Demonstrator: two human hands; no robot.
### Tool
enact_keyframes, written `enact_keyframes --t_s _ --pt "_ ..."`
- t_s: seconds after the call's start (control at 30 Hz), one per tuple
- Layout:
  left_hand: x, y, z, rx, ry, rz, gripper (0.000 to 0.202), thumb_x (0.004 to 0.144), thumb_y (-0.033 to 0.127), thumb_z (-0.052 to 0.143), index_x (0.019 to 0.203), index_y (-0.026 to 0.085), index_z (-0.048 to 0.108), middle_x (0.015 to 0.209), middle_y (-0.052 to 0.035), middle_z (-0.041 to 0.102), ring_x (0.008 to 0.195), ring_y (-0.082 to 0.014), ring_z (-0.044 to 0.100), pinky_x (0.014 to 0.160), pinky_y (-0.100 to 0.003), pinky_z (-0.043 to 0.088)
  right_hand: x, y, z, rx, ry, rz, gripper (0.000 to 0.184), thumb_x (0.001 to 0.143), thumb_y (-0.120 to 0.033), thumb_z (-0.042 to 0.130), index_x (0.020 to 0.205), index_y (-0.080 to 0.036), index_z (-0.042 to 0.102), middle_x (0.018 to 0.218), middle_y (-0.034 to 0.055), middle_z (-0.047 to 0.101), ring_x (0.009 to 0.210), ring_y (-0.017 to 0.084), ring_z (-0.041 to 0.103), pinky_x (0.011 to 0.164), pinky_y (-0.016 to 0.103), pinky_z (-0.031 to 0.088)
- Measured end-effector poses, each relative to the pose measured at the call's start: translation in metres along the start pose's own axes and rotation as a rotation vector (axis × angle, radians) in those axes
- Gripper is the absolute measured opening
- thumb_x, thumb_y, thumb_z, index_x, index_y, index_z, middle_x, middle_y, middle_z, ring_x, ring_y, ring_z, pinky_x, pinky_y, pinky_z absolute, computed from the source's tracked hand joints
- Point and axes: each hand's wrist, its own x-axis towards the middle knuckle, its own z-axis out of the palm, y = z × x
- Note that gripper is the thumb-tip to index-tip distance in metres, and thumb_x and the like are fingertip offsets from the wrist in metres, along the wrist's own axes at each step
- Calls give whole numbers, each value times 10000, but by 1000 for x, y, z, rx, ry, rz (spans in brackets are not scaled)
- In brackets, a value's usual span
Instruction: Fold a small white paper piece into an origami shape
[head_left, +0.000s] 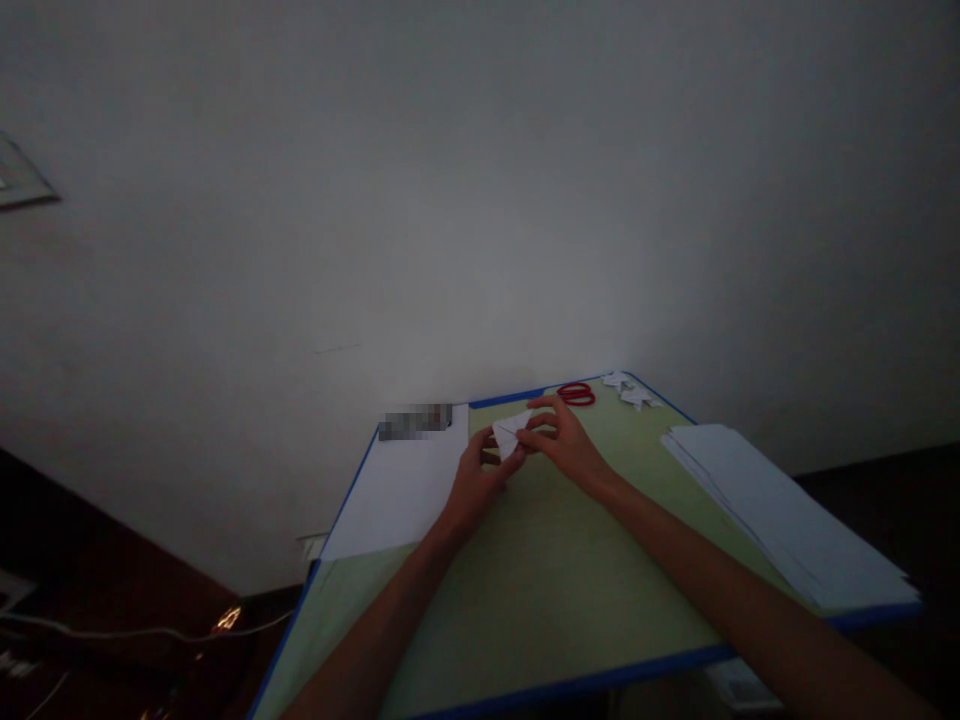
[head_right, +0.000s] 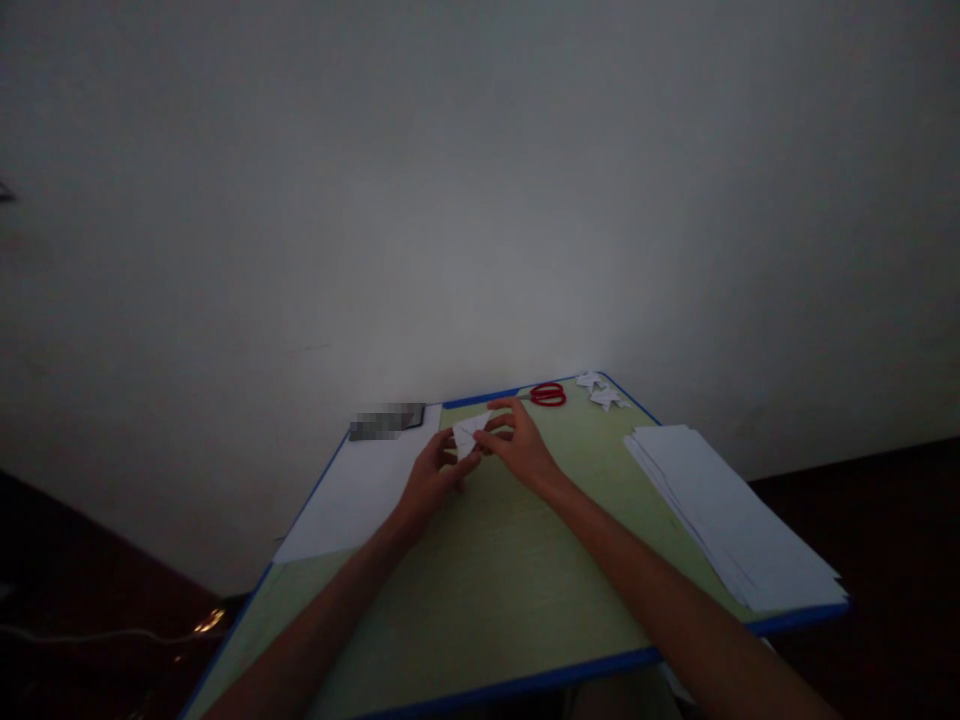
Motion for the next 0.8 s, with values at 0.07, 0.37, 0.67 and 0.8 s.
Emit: enact_keyframes --t_s 0.07,0.37,0.67,0.8 --pt "-1 1 0 23 -16 3 566 737 466 769 1195 165 626 1119 -145 670 815 -194 629 477 -219 486 0 0 1 10 -6 5 531 676 -363 783 1087 -234 472 823 -32 630 673 171 706 662 332 595" --pt "3 0 -2 1 66 32 511 731 384 747 1165 124 670 957 -106 700 680 -151 581 474 -222 462 4 4 -6 -181 -8 -75 309 755 -303 672 1038 -192 619 749 -12 639 650 150 658 628 288 519" --pt "3 -5 -2 119 27 -3 440 823 519 643 1029 132 671 770 -49 647 630 -154 577 465 -225 449 5 9 -10 -371 -15 -181 327 812 -302 649 1111 -194 727 969 67 676 750 157 638 696 307 534" --pt "2 -7 -2 159 46 -37 448 835 569 612 945 137 657 767 -65 654 595 -152 571 473 -241 449 4 8 -8 -383 -4 -220 294 836 -309 643 1103 -222 729 1042 71 633 799 156 649 709 303 542"
